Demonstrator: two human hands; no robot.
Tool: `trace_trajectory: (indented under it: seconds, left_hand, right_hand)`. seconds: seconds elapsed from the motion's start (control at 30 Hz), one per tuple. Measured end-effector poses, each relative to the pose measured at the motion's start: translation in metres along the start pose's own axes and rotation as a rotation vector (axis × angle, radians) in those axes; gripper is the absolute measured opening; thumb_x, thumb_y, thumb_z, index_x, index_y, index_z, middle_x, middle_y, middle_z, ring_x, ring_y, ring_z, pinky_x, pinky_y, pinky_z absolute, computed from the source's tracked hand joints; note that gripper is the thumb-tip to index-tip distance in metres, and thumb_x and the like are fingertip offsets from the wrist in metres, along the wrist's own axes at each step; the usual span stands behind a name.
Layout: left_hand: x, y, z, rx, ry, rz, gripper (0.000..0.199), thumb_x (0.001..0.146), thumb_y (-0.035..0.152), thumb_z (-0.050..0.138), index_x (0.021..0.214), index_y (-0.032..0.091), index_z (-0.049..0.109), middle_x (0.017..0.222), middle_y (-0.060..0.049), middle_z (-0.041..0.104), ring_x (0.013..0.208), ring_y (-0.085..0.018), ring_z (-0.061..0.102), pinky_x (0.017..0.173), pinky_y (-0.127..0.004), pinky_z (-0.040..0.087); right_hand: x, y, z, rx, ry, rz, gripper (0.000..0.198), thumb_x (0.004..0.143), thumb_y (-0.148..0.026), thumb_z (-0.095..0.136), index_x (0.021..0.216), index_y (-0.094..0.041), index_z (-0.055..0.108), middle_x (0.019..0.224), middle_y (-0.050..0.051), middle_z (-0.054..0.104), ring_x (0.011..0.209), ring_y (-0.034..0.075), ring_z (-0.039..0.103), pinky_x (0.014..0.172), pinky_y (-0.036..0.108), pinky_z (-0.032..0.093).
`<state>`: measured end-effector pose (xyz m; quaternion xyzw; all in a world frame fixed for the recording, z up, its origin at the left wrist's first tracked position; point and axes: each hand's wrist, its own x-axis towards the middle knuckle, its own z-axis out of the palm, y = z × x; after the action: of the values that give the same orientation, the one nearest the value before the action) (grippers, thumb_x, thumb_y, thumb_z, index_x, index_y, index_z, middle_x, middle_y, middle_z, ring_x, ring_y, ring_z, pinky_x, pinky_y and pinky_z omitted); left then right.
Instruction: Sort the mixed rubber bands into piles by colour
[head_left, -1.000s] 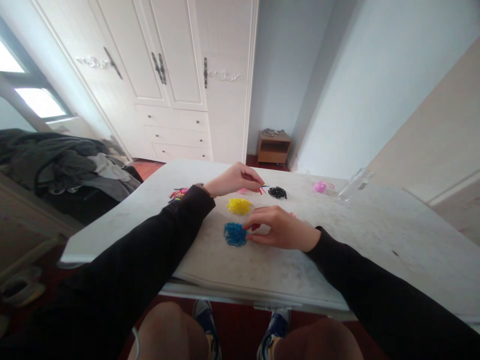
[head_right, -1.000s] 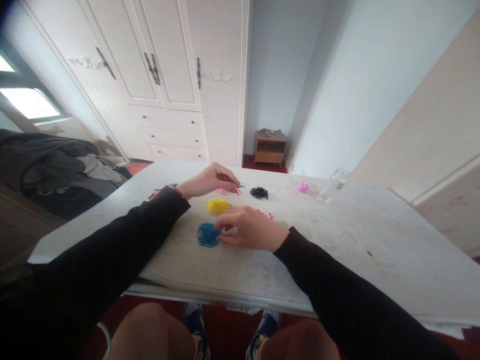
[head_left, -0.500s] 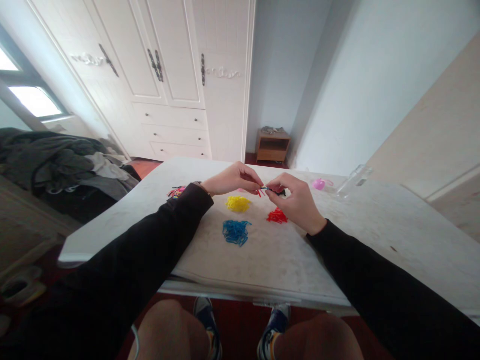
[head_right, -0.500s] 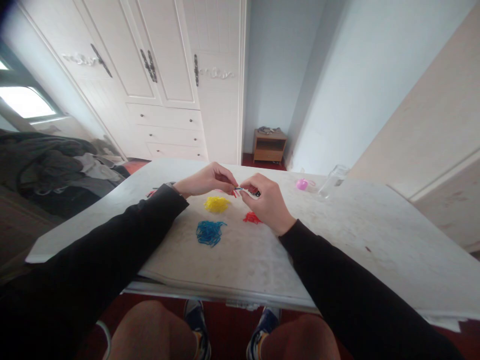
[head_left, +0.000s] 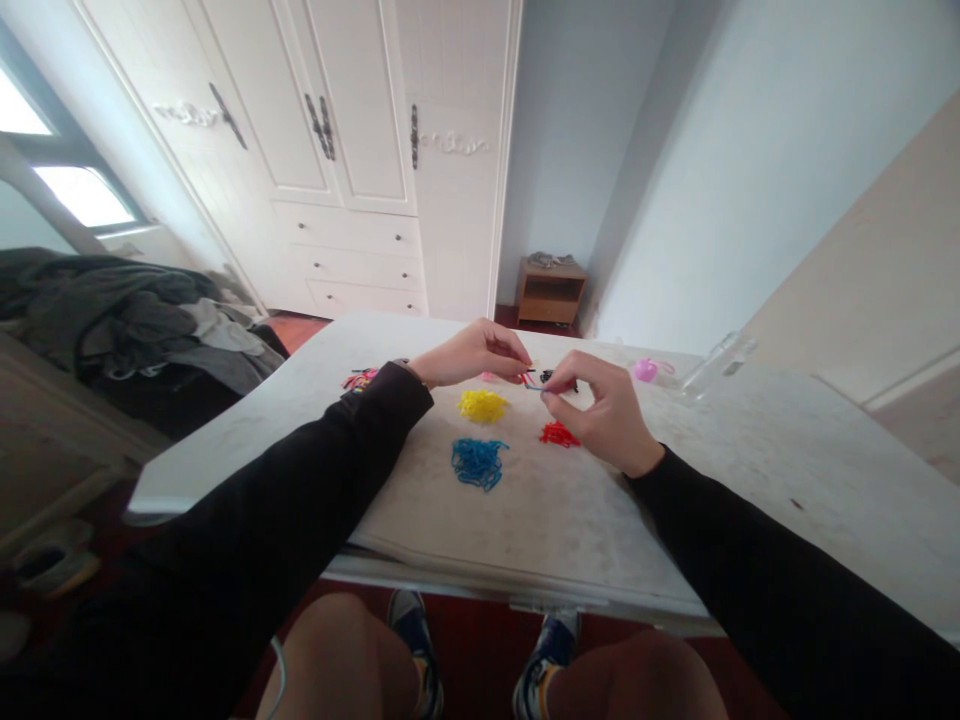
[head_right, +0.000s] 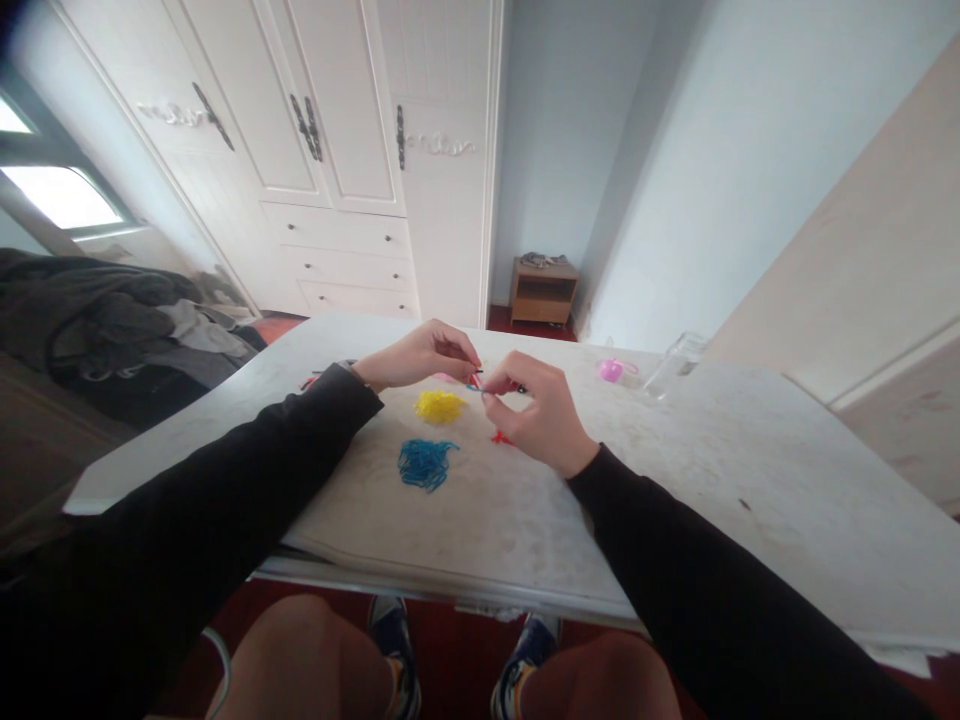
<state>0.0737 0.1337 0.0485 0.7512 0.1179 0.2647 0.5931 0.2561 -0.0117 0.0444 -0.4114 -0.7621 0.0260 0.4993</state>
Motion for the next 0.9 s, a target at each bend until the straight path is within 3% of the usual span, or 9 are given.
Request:
trace_trajectory:
  seconds: [0.17, 0.27, 0.37, 0.5, 0.67, 0.9]
  left_hand:
    - [0.000, -0.003, 0.000, -0.018, -0.001, -0.007, 0.022, 0.067, 0.021, 0.094, 0.081, 0.011, 0.080, 0.079, -0.007, 0.079, 0.069, -0.012, 0.074, 0.072, -0.022, 0.063]
    - [0.000, -0.003, 0.000, -0.032, -0.008, -0.010, 0.022, 0.067, 0.021, 0.094, 0.081, 0.011, 0.080, 0.080, -0.007, 0.080, 0.070, -0.012, 0.075, 0.071, -0.021, 0.062]
    - [0.000, -0.002, 0.001, -0.025, -0.005, -0.036, 0.023, 0.067, 0.021, 0.095, 0.081, 0.011, 0.080, 0.080, -0.008, 0.080, 0.070, -0.012, 0.075, 0.072, -0.022, 0.063]
    - [0.000, 0.000, 0.002, -0.005, -0.005, -0.055, 0.022, 0.066, 0.021, 0.095, 0.080, 0.011, 0.080, 0.079, -0.007, 0.080, 0.069, -0.012, 0.075, 0.072, -0.022, 0.063]
    - [-0.002, 0.005, -0.004, 0.041, -0.051, -0.090, 0.019, 0.068, 0.019, 0.092, 0.082, 0.011, 0.082, 0.078, -0.009, 0.080, 0.068, -0.014, 0.075, 0.069, -0.021, 0.062]
    - [-0.013, 0.015, -0.028, 0.156, -0.227, -0.339, 0.018, 0.069, 0.017, 0.086, 0.086, 0.014, 0.085, 0.079, -0.008, 0.081, 0.068, -0.018, 0.077, 0.072, -0.026, 0.064]
  right_hand:
    - [-0.009, -0.014, 0.012, 0.243, -0.477, -0.092, 0.012, 0.084, -0.007, 0.072, 0.081, -0.019, 0.072, 0.080, 0.001, 0.070, 0.070, 0.013, 0.064, 0.067, 0.026, 0.052]
    - [-0.015, -0.017, 0.021, 0.287, -0.637, -0.109, 0.010, 0.088, -0.010, 0.073, 0.084, -0.019, 0.075, 0.083, 0.001, 0.070, 0.070, 0.012, 0.062, 0.066, 0.026, 0.052]
    - [-0.016, -0.018, 0.023, 0.233, -0.701, -0.116, 0.007, 0.090, -0.013, 0.075, 0.091, -0.019, 0.076, 0.084, 0.001, 0.069, 0.070, 0.012, 0.063, 0.067, 0.027, 0.052]
    - [-0.013, -0.016, 0.017, 0.167, -0.538, -0.117, 0.005, 0.090, -0.018, 0.076, 0.094, -0.020, 0.076, 0.084, 0.002, 0.070, 0.074, 0.015, 0.065, 0.070, 0.029, 0.054]
    - [-0.008, -0.010, 0.011, 0.023, -0.262, -0.046, 0.011, 0.087, -0.009, 0.068, 0.085, -0.019, 0.073, 0.082, 0.002, 0.070, 0.074, 0.014, 0.065, 0.070, 0.028, 0.052]
    - [-0.005, -0.006, 0.010, -0.051, -0.116, -0.012, 0.014, 0.085, -0.008, 0.063, 0.080, -0.019, 0.071, 0.076, 0.000, 0.066, 0.070, 0.014, 0.062, 0.067, 0.028, 0.049]
